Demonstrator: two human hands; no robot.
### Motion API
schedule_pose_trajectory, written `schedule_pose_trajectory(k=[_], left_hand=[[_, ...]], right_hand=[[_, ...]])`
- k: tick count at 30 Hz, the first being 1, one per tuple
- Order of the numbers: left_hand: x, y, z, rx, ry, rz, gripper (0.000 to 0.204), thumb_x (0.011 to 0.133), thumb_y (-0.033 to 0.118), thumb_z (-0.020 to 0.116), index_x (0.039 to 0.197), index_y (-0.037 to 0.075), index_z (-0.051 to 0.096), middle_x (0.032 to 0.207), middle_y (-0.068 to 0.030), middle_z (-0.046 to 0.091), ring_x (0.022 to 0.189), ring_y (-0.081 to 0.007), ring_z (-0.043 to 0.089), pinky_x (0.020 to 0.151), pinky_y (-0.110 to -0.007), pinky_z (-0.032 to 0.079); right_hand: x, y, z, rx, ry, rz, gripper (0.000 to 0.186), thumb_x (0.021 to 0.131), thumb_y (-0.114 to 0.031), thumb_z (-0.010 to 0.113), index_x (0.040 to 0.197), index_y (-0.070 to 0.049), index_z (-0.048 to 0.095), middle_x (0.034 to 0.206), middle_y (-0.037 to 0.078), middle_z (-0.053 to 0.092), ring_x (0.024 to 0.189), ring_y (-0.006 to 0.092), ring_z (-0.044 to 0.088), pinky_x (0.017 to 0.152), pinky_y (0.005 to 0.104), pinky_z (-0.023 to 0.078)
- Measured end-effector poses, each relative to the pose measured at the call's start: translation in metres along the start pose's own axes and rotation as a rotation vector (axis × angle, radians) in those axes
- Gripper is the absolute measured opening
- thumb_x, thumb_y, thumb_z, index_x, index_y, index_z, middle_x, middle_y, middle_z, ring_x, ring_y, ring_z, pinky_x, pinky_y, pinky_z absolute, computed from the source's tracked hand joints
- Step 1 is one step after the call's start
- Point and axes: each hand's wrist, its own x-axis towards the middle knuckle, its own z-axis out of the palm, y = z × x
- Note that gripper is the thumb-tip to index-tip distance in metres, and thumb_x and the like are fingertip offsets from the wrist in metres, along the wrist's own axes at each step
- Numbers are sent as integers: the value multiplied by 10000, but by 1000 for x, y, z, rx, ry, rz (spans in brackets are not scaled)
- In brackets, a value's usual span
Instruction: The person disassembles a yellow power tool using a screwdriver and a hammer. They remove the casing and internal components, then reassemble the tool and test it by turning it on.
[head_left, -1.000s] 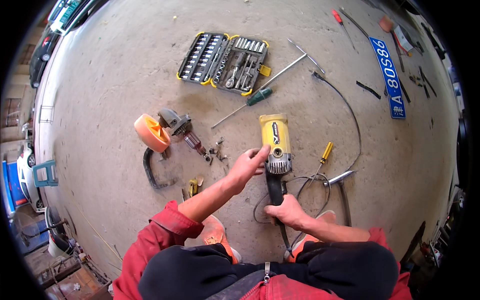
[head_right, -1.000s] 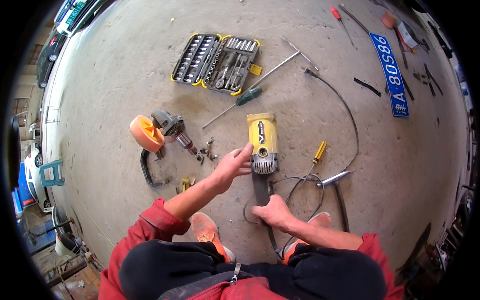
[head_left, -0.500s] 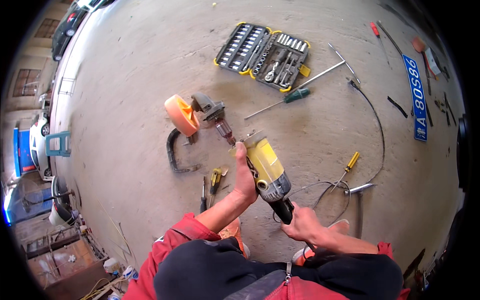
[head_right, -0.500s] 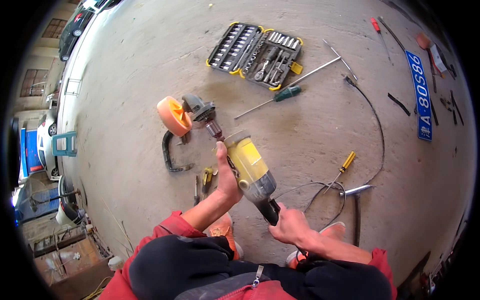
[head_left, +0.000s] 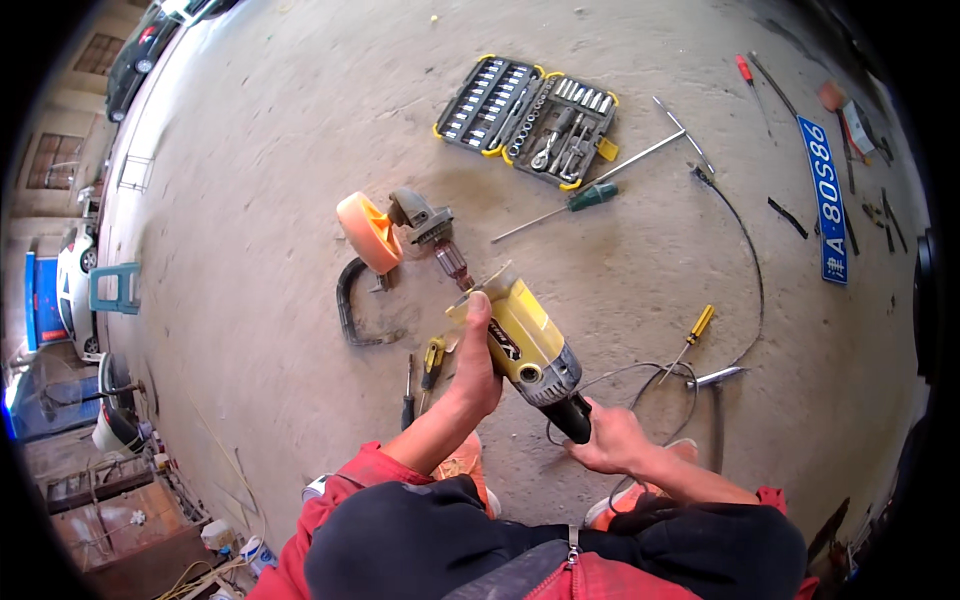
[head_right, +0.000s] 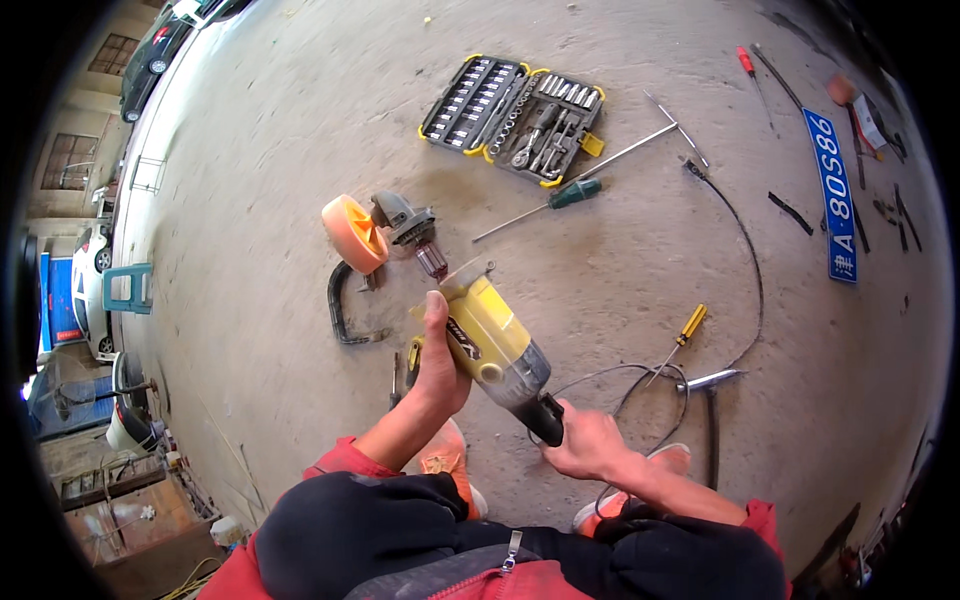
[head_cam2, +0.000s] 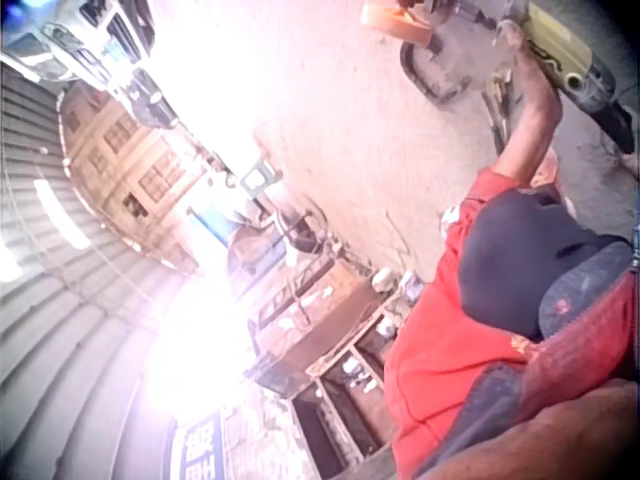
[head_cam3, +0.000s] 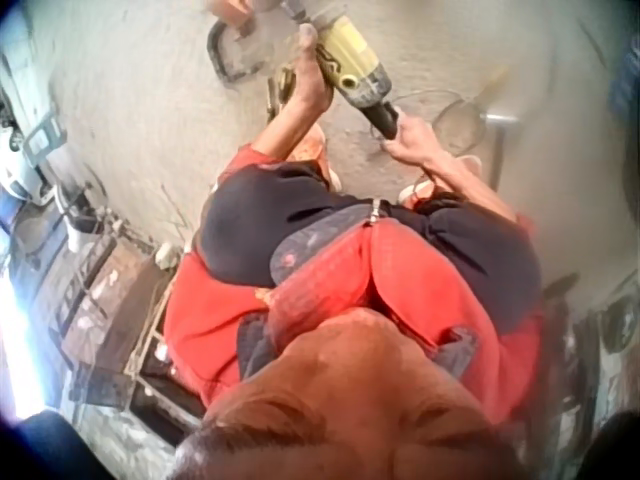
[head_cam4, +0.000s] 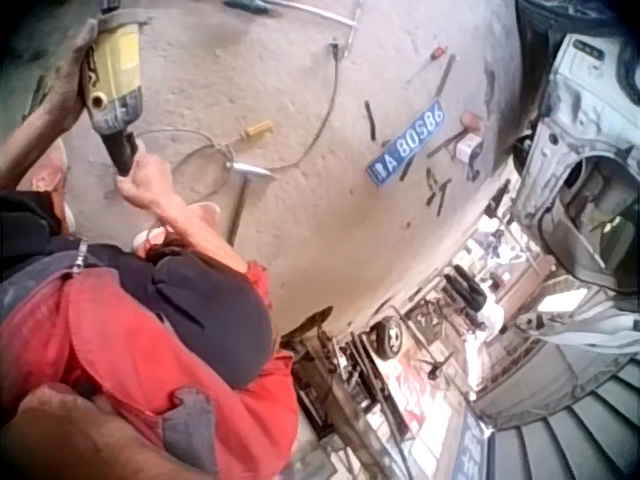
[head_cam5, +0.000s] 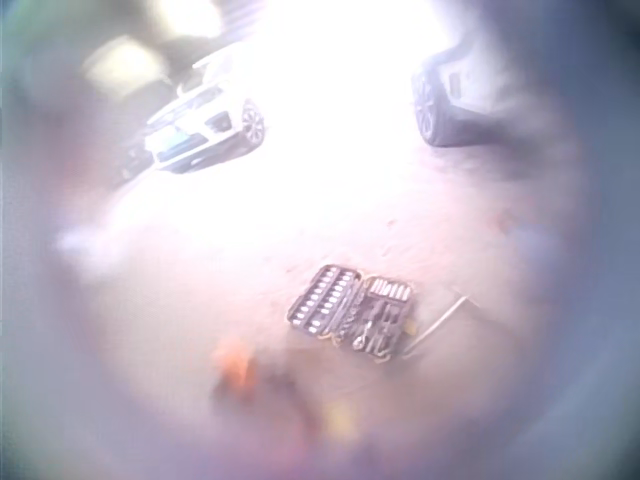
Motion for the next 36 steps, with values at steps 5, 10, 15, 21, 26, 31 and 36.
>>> schedule_pose_trajectory(k=[5,10,15,21,26,31,36], left_hand=[[-3,18,-6,-28,-18,9,770,929,684,600,1422,102,496,1326,-64,594,1243,-200,568,1071,-398,444],[-31,44,-39,183,31,17,814,920,556,693,1499,54,419,1316,-110,585,1197,-225,586,1000,-419,490],[-59,55,-93,794,136,-151,901,885,581,699,1529,20,411,1340,-198,593,1255,-294,567,1043,-401,458],[-92,39,-138,1028,247,-429,820,895,612,682,1396,-22,541,1265,-228,654,1183,-284,630,1002,-383,493],[-108,11,-182,1025,477,-454,665,914,532,692,1270,-26,631,1144,-214,709,1065,-279,687,921,-376,528],[-110,-14,-206,1098,559,-310,528,905,440,653,1164,-16,717,1041,-257,736,1022,-340,718,915,-390,533],[-110,-15,-207,1111,570,-212,494,893,393,623,1124,-30,734,1028,-287,726,1023,-376,718,920,-403,534]], right_hand=[[7,-17,-39,-205,75,58,302,695,-156,655,964,-36,595,757,211,674,759,453,672,721,539,537],[0,-13,-46,-318,30,-65,234,646,-155,656,833,-24,603,740,199,672,716,421,678,677,504,544],[0,-2,-16,-394,-172,-136,249,653,-168,644,852,-17,634,717,217,671,722,420,685,691,504,549],[20,-8,28,-375,-455,-272,301,626,-191,650,879,-32,681,704,213,672,709,425,680,670,511,548],[41,-18,52,-380,-570,-318,325,620,-223,655,895,-60,712,723,209,685,737,425,687,698,506,558],[60,-29,50,-442,-698,-268,320,636,-200,645,893,-23,716,781,219,706,792,413,705,745,490,563],[64,-21,60,-451,-643,-304,301,639,-234,664,858,-26,667,673,204,658,692,422,675,668,508,549]])
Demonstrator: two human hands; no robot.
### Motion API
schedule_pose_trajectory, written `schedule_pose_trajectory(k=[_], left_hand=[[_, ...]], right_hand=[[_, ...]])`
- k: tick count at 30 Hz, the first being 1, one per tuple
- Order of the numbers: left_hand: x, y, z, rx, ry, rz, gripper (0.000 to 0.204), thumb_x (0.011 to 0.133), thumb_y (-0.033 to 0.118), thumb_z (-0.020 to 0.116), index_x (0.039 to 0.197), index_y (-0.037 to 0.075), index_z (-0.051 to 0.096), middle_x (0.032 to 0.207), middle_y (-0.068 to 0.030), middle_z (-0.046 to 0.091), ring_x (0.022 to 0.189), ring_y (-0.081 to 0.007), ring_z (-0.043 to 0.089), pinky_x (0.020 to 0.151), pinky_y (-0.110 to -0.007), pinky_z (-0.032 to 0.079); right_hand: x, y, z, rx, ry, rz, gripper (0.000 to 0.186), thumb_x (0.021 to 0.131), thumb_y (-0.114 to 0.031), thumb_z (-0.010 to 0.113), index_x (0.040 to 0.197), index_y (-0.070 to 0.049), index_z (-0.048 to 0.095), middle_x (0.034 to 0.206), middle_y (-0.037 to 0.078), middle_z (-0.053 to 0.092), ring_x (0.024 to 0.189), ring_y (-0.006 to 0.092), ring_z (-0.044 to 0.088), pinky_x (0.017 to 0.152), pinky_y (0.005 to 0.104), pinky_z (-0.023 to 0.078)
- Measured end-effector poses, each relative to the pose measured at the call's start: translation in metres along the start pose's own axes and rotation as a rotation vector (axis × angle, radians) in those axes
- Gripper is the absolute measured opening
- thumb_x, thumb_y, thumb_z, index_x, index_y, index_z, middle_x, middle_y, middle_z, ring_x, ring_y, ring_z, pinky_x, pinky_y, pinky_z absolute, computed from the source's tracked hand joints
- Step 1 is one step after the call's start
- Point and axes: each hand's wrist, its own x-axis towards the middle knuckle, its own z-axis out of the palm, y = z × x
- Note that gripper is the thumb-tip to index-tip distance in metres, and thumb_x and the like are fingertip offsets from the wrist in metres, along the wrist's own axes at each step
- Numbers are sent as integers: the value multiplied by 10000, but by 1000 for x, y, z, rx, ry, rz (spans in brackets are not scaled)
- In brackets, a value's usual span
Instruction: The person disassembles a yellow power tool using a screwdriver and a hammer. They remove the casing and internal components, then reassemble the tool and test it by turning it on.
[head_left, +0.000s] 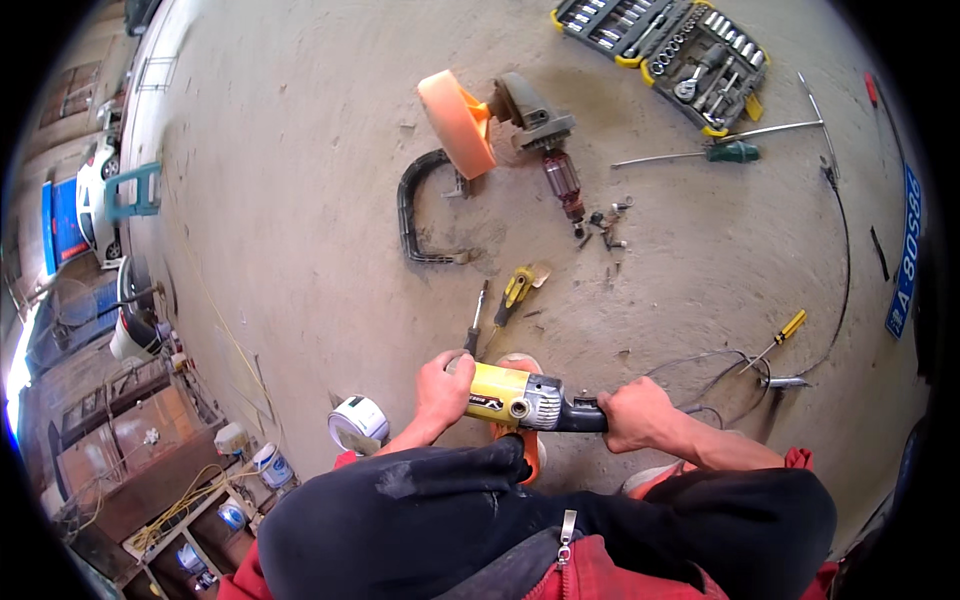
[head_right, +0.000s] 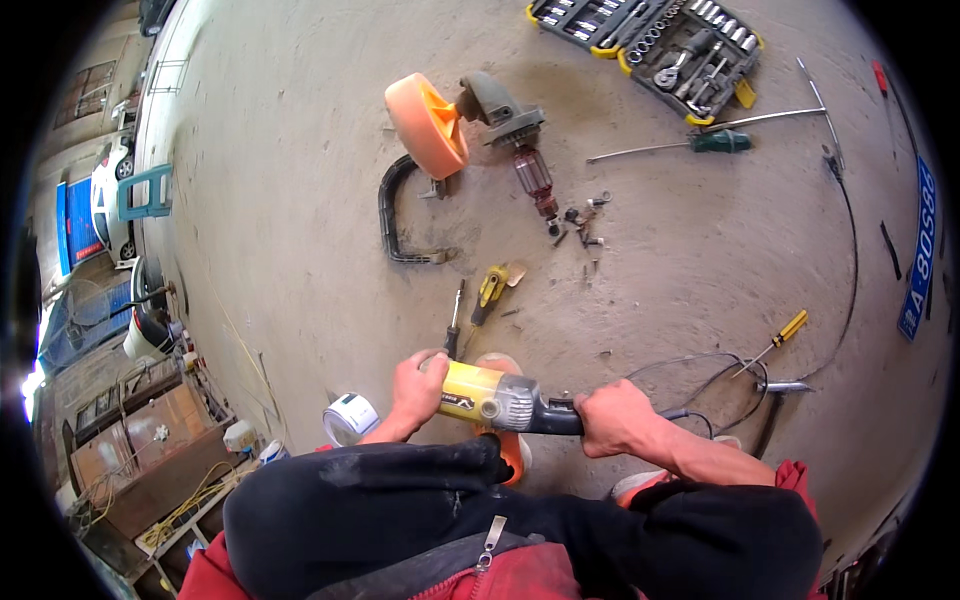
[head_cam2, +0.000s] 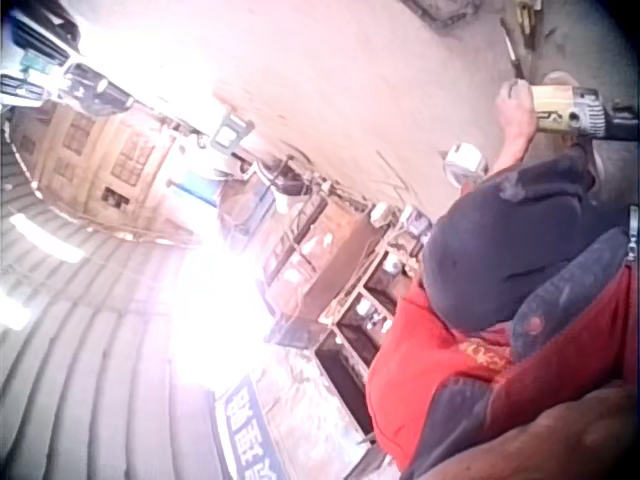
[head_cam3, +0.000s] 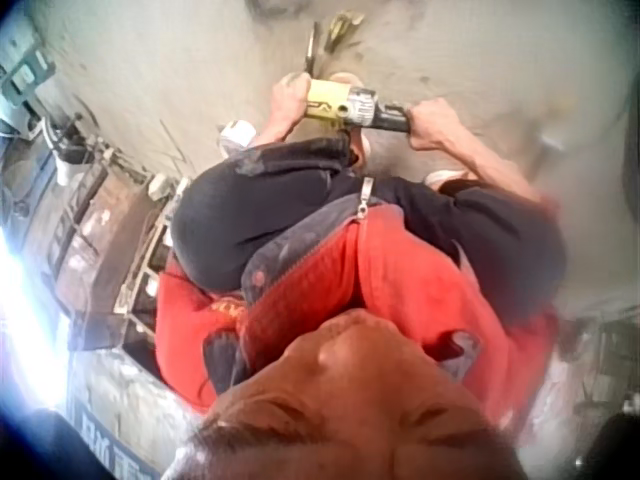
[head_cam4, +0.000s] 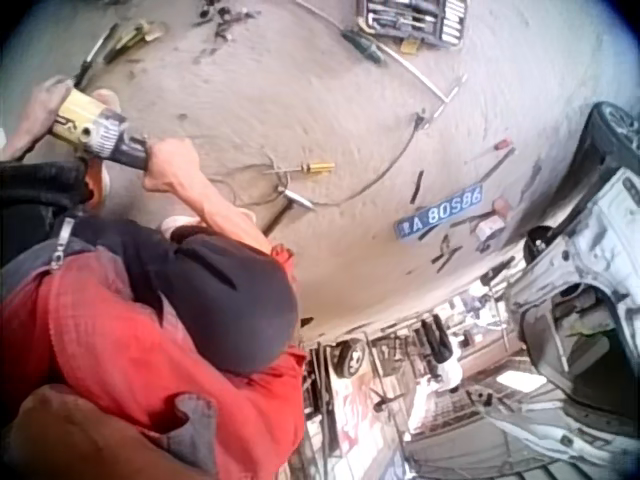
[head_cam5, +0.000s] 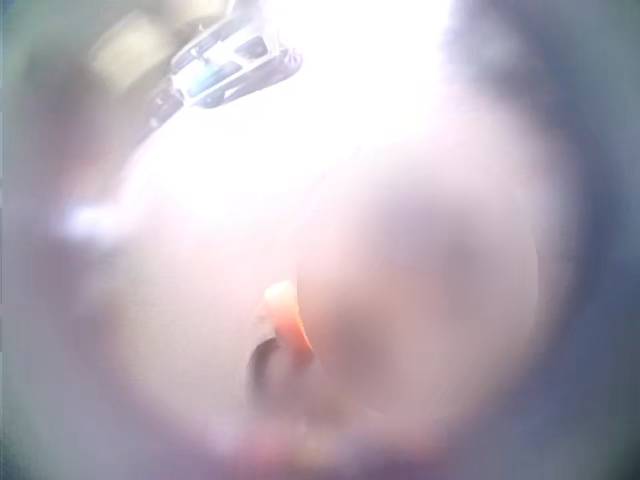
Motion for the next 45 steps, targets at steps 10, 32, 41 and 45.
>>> schedule_pose_trajectory(k=[10,32,41,45], left_hand=[[4,1,-3,-27,-27,13,434,909,349,618,1097,-28,722,999,-279,726,1006,-374,719,912,-408,538],[16,4,-8,-37,-38,34,416,919,337,607,1110,-20,704,973,-293,716,974,-443,708,883,-458,540],[16,20,-8,32,-23,13,443,924,354,598,1083,-45,704,956,-273,720,937,-388,713,858,-418,537],[14,32,-8,139,-44,67,484,920,403,619,1086,-42,709,933,-267,721,917,-389,711,841,-416,538]], right_hand=[[5,-4,-21,7,-149,41,291,682,-208,639,903,-20,664,744,214,691,726,421,692,694,503,557],[21,21,-12,-51,18,-17,274,635,-266,668,799,-61,588,703,132,663,624,384,665,590,486,528],[19,18,-15,-20,-60,18,314,644,-252,663,876,-41,635,753,179,687,717,416,680,663,503,543],[6,19,-12,15,-21,16,316,650,-264,672,873,-42,642,710,200,668,710,429,671,671,516,541]])
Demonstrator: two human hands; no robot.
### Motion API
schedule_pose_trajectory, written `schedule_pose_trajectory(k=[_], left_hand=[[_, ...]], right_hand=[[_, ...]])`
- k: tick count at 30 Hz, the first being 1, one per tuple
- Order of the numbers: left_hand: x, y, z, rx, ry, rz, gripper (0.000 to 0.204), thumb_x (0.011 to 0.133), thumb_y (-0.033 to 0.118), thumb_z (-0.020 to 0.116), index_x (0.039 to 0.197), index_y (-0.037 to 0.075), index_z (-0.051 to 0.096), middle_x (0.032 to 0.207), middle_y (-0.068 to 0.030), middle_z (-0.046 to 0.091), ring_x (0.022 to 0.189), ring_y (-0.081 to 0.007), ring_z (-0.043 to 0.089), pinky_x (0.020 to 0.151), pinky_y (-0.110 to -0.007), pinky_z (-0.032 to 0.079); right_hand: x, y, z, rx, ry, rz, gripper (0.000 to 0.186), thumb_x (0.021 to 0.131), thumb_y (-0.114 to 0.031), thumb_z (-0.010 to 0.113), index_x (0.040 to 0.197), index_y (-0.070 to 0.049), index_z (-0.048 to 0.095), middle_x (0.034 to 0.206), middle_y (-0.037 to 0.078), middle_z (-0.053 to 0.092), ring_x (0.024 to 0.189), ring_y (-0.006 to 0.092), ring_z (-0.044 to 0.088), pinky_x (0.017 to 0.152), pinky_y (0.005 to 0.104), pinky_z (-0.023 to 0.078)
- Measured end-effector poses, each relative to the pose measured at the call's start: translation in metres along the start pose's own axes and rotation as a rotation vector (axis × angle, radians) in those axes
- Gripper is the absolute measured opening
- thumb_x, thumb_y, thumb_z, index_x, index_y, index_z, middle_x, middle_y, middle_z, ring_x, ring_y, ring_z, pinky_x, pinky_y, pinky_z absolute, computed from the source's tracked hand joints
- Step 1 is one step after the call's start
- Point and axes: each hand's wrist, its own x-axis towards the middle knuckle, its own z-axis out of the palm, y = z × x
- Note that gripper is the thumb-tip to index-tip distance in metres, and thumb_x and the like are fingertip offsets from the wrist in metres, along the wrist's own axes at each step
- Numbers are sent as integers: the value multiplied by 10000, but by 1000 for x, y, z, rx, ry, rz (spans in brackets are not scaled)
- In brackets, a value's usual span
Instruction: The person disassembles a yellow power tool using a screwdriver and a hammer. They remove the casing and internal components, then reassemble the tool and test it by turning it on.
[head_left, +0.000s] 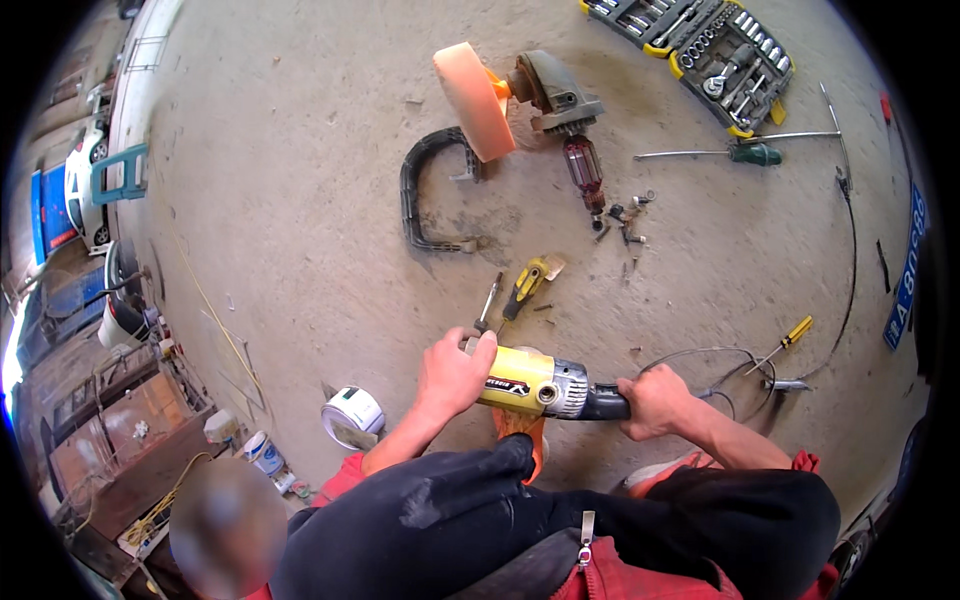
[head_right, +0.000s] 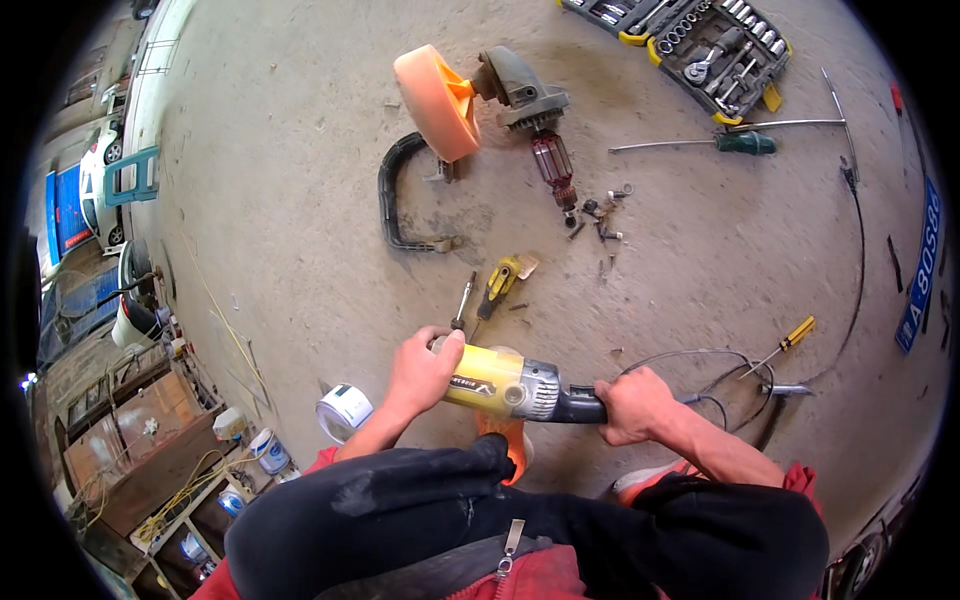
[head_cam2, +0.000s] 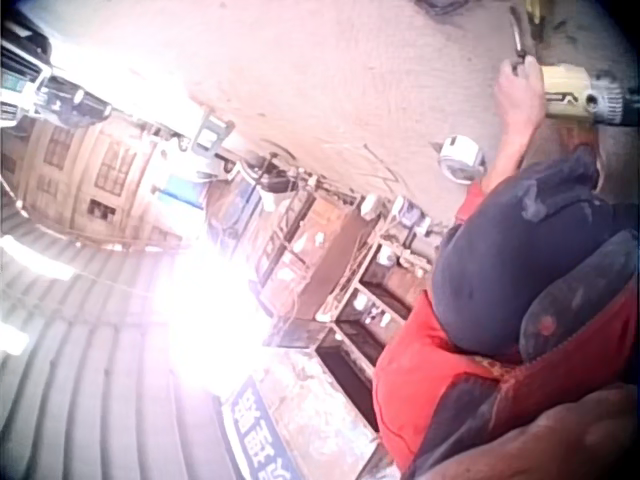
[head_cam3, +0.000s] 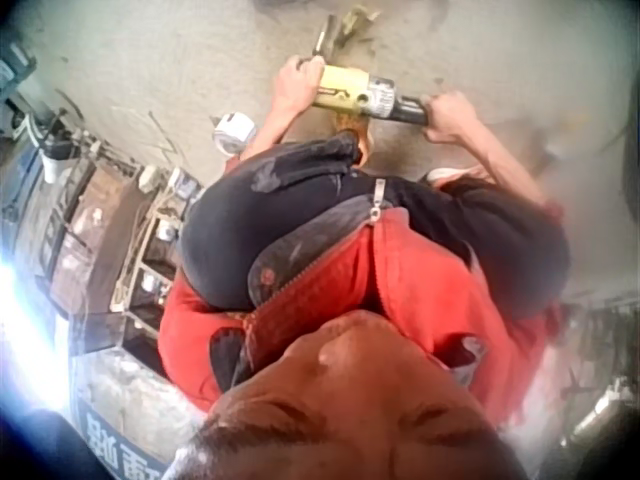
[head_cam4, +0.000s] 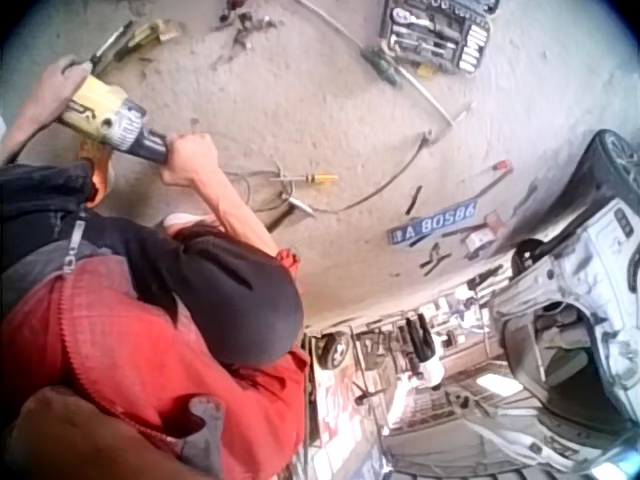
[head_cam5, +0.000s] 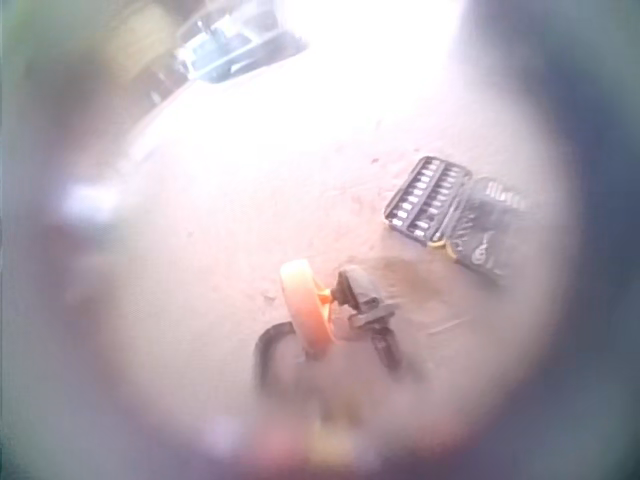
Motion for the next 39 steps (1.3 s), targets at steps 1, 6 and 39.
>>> schedule_pose_trajectory(k=[1,6,39], left_hand=[[-1,9,-3,6,-16,20,491,921,413,622,1087,-41,710,929,-263,723,912,-387,711,836,-415,538],[-8,53,-4,-3,-113,88,550,923,474,619,1104,-37,710,943,-266,725,932,-381,711,854,-419,537],[-17,126,71,34,-573,229,810,912,638,510,1126,-128,669,1105,-348,683,1092,-422,674,973,-452,501]], right_hand=[[-7,0,-1,7,4,11,312,653,-268,674,865,-42,641,698,203,663,703,432,667,669,516,540],[-51,2,-8,28,86,75,304,663,-279,681,836,-33,638,661,212,644,669,445,651,658,517,535],[-195,-10,-27,136,-82,380,398,760,-386,750,928,-31,680,798,222,699,831,433,689,768,503,552]])
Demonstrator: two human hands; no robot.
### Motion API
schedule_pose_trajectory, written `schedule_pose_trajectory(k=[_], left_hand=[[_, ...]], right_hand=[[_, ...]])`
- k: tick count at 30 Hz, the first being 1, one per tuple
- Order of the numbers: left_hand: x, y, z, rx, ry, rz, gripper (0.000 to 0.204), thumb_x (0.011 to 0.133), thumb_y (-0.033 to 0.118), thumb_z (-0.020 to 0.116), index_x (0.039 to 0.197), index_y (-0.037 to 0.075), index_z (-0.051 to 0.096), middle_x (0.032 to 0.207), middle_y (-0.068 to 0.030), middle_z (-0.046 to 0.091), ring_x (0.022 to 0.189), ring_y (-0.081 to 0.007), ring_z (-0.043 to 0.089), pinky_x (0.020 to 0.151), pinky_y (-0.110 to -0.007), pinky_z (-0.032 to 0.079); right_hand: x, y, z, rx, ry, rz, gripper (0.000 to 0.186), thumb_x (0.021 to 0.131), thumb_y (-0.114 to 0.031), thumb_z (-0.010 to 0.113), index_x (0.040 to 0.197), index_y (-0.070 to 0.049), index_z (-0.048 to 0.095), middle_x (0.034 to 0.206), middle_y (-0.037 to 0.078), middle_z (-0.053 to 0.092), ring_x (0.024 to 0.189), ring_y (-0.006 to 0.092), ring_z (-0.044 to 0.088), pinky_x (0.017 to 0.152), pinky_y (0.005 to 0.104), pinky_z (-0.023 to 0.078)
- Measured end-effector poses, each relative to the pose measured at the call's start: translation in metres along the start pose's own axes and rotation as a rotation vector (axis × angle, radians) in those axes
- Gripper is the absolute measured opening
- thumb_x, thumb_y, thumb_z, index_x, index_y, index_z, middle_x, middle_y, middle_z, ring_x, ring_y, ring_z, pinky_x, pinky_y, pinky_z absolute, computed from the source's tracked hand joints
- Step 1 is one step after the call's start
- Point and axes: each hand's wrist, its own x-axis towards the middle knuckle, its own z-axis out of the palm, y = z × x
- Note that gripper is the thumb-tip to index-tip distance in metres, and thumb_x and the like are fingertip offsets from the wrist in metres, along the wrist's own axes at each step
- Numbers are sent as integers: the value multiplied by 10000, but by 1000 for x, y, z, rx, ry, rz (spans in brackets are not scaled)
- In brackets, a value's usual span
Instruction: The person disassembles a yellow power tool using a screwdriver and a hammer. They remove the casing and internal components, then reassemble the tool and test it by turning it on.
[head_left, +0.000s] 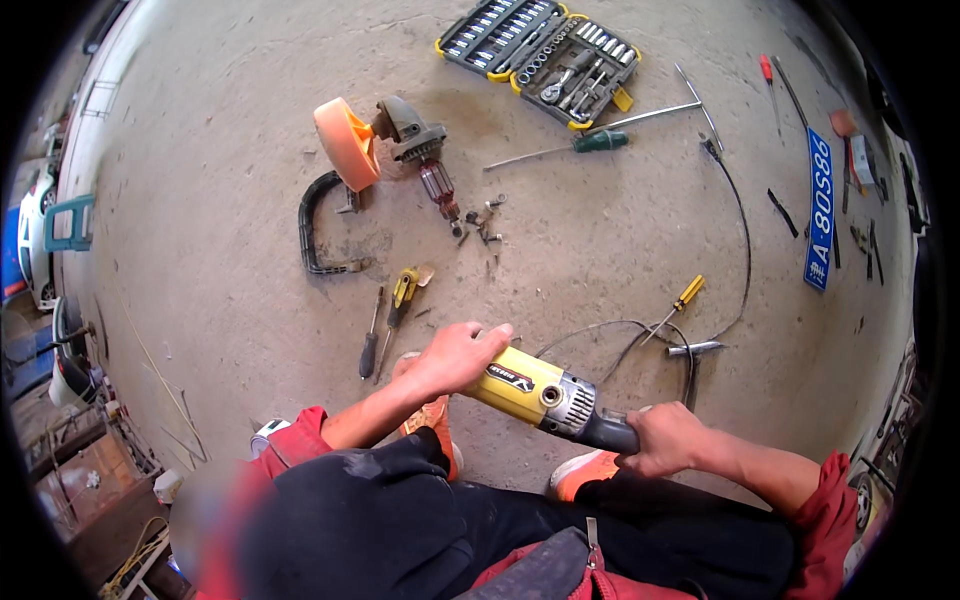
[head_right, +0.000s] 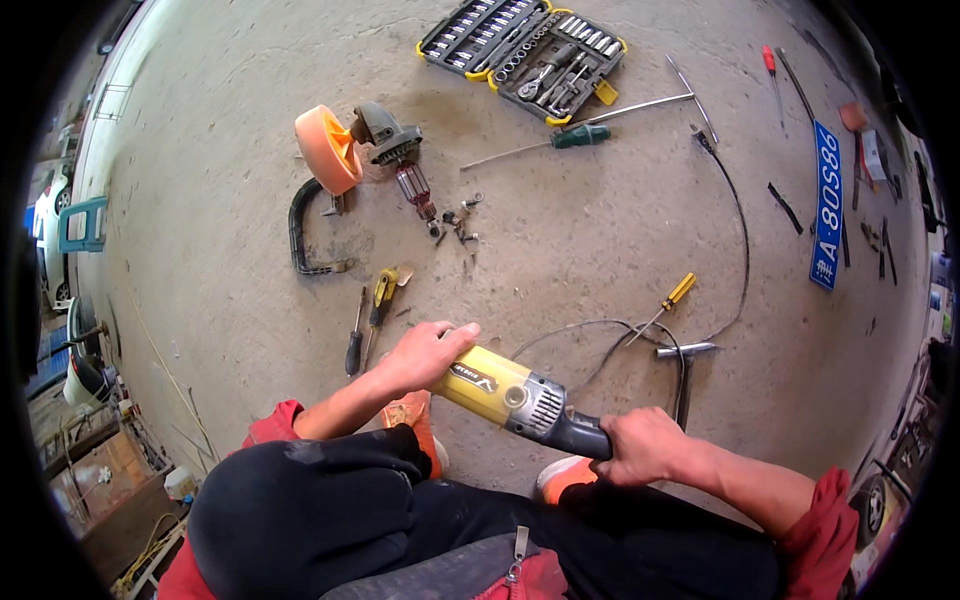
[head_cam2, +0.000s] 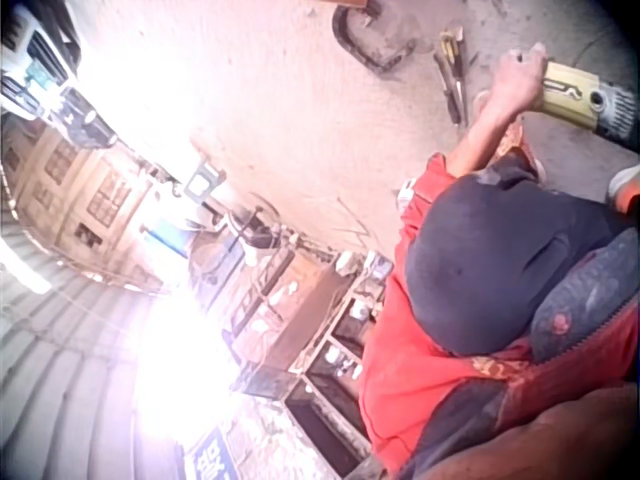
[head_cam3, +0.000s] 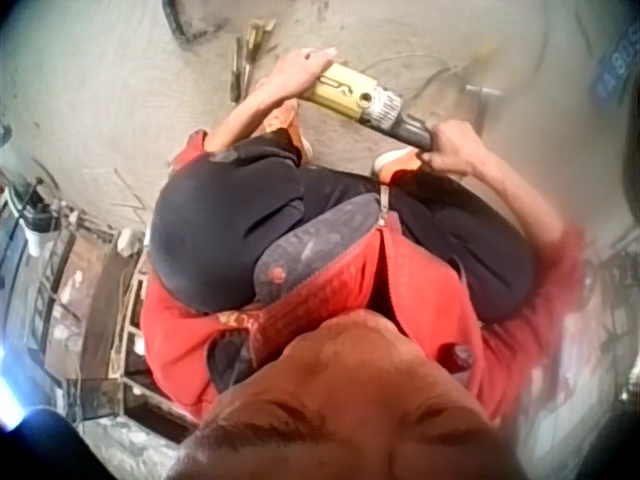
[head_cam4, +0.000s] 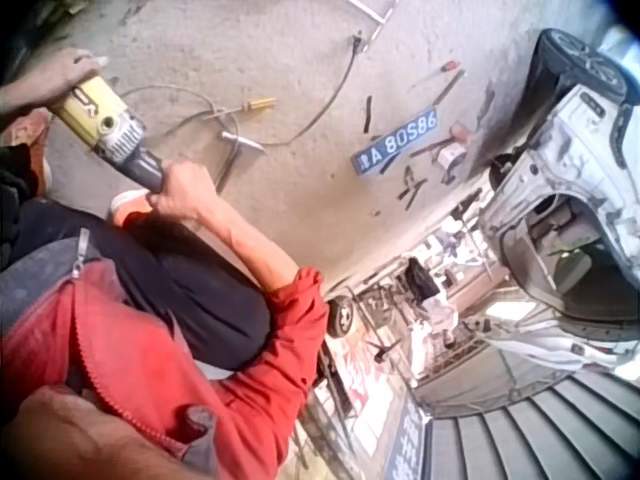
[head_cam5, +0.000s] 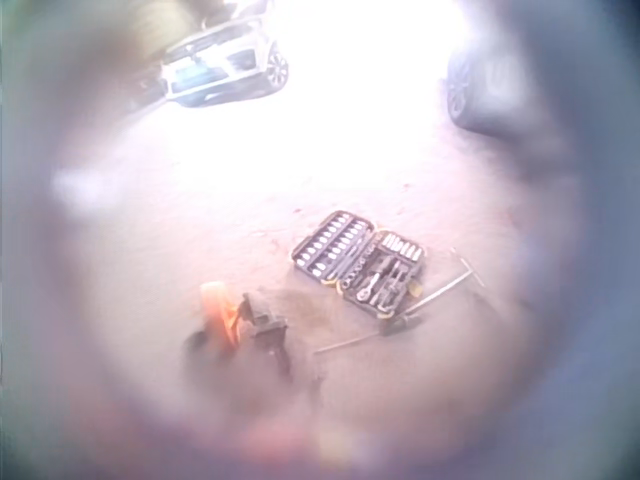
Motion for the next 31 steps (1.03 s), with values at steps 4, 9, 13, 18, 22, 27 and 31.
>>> schedule_pose_trajectory(k=[4,9,13,18,22,27,31], left_hand=[[2,-10,5,22,-8,-15,795,938,649,510,1136,-103,673,1085,-294,701,1045,-375,678,941,-426,502],[-9,6,-2,14,-80,-29,921,920,682,488,1247,-171,606,1214,-366,646,1192,-438,630,1051,-432,465],[-6,1,2,12,-72,-31,943,924,685,484,1294,-178,571,1261,-374,621,1240,-438,604,1079,-423,449],[-3,-9,11,62,59,29,848,944,694,489,1149,-112,659,1104,-309,696,1068,-396,676,954,-436,501],[-4,-8,11,47,55,46,859,935,691,496,1216,-110,630,1151,-329,673,1127,-415,651,995,-444,484],[-14,5,5,21,49,51,911,912,695,513,1316,-117,584,1213,-355,650,1201,-436,627,1046,-457,471],[-11,-4,12,10,138,90,766,935,670,528,1230,-21,677,1117,-268,718,1065,-358,693,966,-437,503]], right_hand=[[4,2,3,-18,-18,6,441,763,-416,756,953,-25,679,820,230,702,843,433,692,781,504,554],[3,9,7,-13,-26,-1,497,766,-460,763,981,-20,678,839,241,704,850,440,692,788,509,554],[2,6,3,-13,-32,11,457,766,-425,758,978,-27,682,843,241,707,863,436,694,796,508,555],[2,12,8,-43,5,-15,502,768,-466,755,966,-13,667,799,247,693,820,443,691,768,512,556],[2,8,6,-42,14,26,426,752,-382,758,946,-11,676,824,247,700,850,441,691,782,515,556],[3,10,10,-66,62,32,403,745,-364,752,926,-15,663,786,240,689,817,443,689,759,519,556],[6,14,14,-67,83,57,406,738,-359,754,942,-21,658,794,240,690,821,437,691,767,524,554]])
